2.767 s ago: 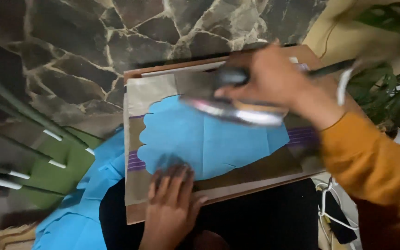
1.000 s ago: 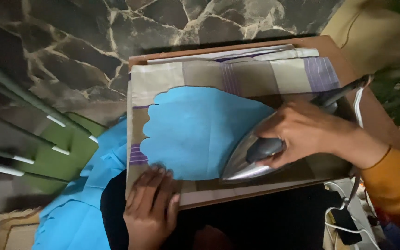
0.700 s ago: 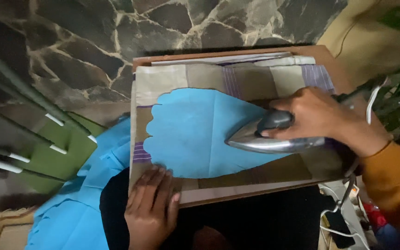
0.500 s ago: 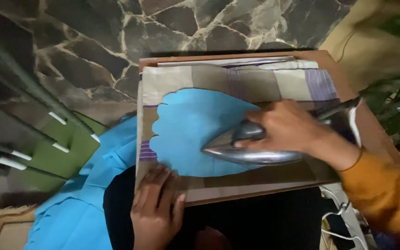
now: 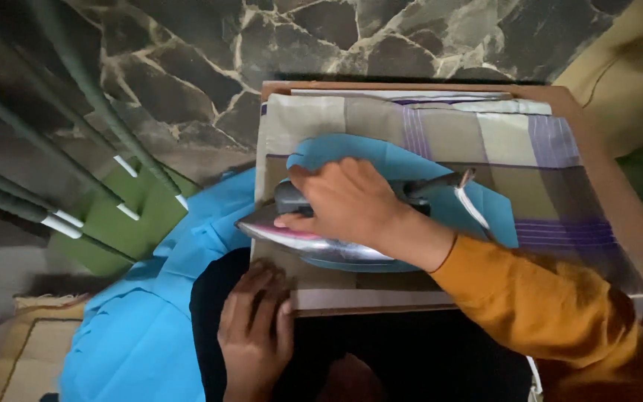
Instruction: The person is ironing several blue, petal-shaped fabric pieces on a small portable ironing board.
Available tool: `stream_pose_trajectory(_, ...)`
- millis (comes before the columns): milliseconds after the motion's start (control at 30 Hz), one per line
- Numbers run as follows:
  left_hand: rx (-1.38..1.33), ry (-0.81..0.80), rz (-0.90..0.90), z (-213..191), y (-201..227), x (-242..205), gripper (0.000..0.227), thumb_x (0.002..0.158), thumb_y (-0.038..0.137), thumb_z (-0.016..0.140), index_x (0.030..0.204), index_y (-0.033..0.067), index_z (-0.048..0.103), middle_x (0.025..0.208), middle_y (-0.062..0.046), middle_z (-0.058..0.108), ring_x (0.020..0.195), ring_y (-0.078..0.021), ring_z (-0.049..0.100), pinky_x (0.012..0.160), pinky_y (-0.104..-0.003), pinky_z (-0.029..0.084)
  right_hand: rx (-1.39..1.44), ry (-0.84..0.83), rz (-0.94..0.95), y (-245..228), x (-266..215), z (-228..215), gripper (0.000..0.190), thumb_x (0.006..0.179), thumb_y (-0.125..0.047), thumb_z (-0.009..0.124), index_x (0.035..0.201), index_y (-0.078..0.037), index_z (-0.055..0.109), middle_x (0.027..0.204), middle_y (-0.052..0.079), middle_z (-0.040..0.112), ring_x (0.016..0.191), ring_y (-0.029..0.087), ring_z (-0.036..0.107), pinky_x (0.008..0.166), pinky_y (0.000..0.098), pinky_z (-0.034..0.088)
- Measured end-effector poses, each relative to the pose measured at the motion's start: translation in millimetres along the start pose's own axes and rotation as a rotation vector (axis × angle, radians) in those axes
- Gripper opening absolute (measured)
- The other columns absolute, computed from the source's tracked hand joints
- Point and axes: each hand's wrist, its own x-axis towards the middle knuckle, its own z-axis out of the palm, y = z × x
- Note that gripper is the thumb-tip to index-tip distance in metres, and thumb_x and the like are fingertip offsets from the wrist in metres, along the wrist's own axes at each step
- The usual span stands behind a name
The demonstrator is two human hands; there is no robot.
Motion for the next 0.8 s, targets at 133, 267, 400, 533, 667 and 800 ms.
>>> stream_pose_trajectory(133,0.004,0.02,-0.015,-2.1,-0.1,-1.5,0.023,0.086,0.01,0.044,0.094,-0.0004,0.062,0.104,-0.015,0.055,0.101,-0.0291,0.056,0.083,-0.037,0.047,0.064,-0.102,-0.02,7.0,-10.6,-8.4,0.06,0.079,-0.065,0.052,0.098,-0.008,0.053,0.058,0.015,0.06,0.053,0.038,0.059,0.043,0.0461,0.045)
stream_pose_trajectory(267,0.037,0.044,-0.014,1.3,-3.9,-6.1,0.023,0.086,0.013,0.043,0.092,0.0011,0.062,0.098,-0.013,0.059,0.099,-0.0284,0.057,0.081,-0.037,0.045,0.11,-0.257,-0.003,21.7,-39.3,-23.3,0.056,0.08,-0.065,0.05,0.097,-0.011,0.054,0.06,0.017,0.061,0.058,0.039,0.06,0.047,0.0474,0.047)
stream_pose_trajectory(400,0.081,0.06,0.025,2.2,-2.4,-2.2,0.022,0.087,0.013,0.043,0.091,0.0017,0.062,0.097,-0.011,0.059,0.098,-0.0263,0.058,0.078,-0.036,0.043,0.122,-0.267,-0.006,48.4,-72.3,-24.0,0.043,0.081,-0.059,0.054,0.088,-0.018,0.057,0.058,0.002,0.063,0.047,0.022,0.062,0.046,0.0378,0.052)
stream_pose_trajectory(533,0.108,0.091,0.03,4.6,-0.4,-1.2,0.021,0.087,0.011,0.044,0.088,0.0006,0.061,0.095,-0.012,0.059,0.094,-0.0271,0.059,0.078,-0.038,0.042,0.063,-0.339,0.076,79.2,-102.8,-22.3,0.05,0.075,-0.067,0.051,0.089,-0.019,0.057,0.039,0.003,0.051,0.037,0.021,0.055,0.041,0.0361,0.047)
stream_pose_trajectory(667,0.163,0.106,-0.015,8.3,0.4,-2.6,0.021,0.087,0.013,0.043,0.083,0.0052,0.062,0.093,-0.008,0.061,0.092,-0.0227,0.058,0.085,-0.038,0.038,0.03,-0.333,0.12,119.0,-132.6,-2.0,0.065,0.067,-0.07,0.05,0.104,-0.018,0.061,0.025,0.001,0.036,0.022,0.013,0.044,0.028,0.0293,0.039)
stream_pose_trajectory(800,0.199,0.081,-0.061,8.4,5.3,-1.1,0.016,0.085,0.012,0.048,0.082,0.0057,0.062,0.09,-0.006,0.061,0.095,-0.0208,0.059,0.092,-0.039,0.033,0.002,-0.504,0.211,150.6,-152.4,6.2,0.076,0.065,-0.075,0.05,0.117,-0.02,0.052,0.028,-0.007,0.021,0.019,0.006,0.026,0.021,0.02,0.025)
